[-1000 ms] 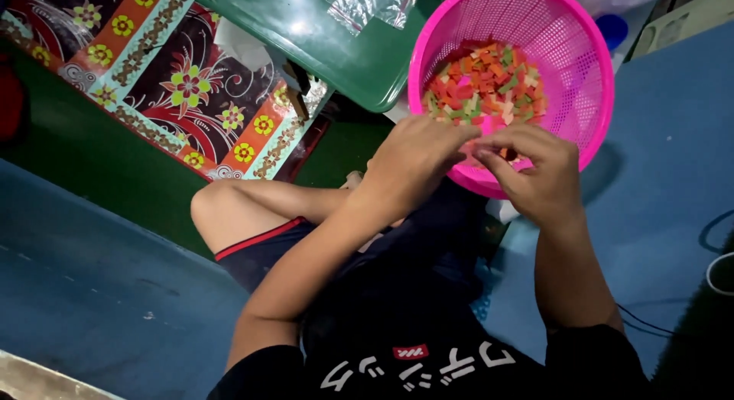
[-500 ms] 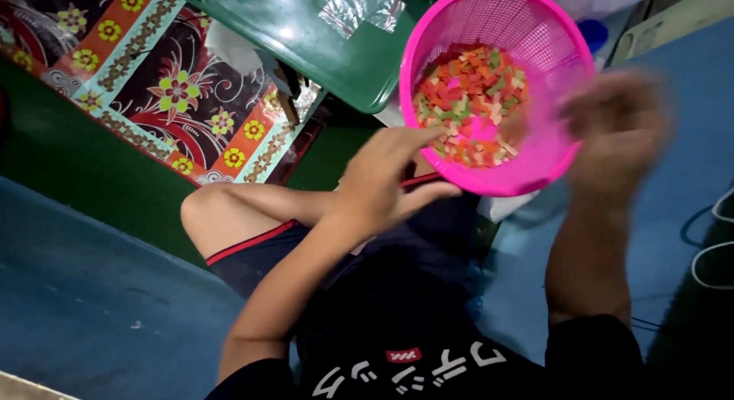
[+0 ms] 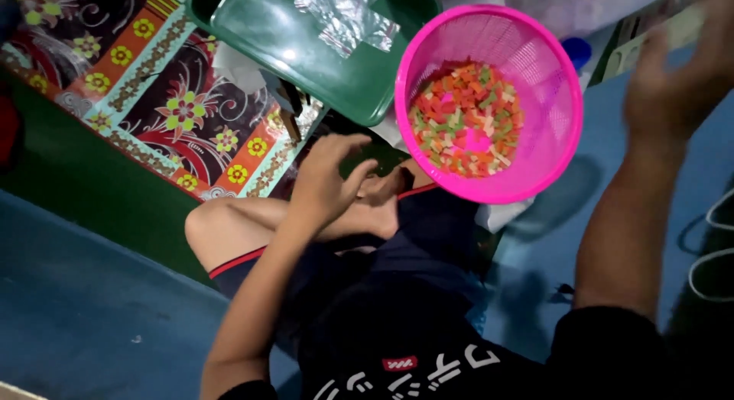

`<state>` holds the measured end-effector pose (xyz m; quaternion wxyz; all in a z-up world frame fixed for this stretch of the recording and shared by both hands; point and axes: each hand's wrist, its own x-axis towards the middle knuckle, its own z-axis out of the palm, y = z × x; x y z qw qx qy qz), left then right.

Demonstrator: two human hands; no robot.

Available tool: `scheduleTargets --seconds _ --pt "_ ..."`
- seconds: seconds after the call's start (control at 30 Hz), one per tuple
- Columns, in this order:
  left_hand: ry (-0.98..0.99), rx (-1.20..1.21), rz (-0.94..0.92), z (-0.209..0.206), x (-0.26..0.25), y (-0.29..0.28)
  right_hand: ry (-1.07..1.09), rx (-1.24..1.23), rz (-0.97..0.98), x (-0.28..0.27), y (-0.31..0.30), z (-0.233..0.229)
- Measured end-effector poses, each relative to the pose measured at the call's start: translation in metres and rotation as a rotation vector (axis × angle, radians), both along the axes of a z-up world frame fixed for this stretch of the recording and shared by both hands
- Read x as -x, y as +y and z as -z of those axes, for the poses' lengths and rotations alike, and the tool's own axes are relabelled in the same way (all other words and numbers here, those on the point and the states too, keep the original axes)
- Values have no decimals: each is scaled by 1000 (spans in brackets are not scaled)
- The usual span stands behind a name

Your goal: Manually filling small plastic bags with colorful snack pieces from a basket while sitting on the floor.

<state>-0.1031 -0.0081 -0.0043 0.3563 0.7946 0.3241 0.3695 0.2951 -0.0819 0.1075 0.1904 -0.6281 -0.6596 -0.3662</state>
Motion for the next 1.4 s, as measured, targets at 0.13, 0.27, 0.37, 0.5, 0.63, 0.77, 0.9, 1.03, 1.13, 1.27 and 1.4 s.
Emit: scheduleTargets --seconds 0.13,0.27,0.37,0.5,0.63,0.77,0.9,1.03,1.13,1.27,1.4 --pt "43 -90 -73 17 -10 43 211 47 -217 50 -37 31" --pt "177 -263 -119 40 -34 100 417 95 -300 110 -82 53" --pt "288 -304 -160 68 -54 143 493 139 -349 141 -103 63" --pt "503 -360 -222 115 -70 185 718 163 -418 167 -109 66" --pt "518 -475 -251 122 -72 190 791 218 -472 178 -107 76" --pt "485 -399 -169 84 -61 165 848 312 -450 188 -101 78" --pt "214 -188 51 16 -30 92 679 267 -490 178 -100 106" --pt "113 185 345 -60 19 9 731 361 -515 192 -85 88" --pt "77 193 398 -51 38 -30 930 616 -542 217 -69 65" --pt "-31 341 306 -15 56 -60 1136 711 -499 230 -55 84" --pt "-193 417 151 -9 62 -69 1187 742 -479 226 -57 117"
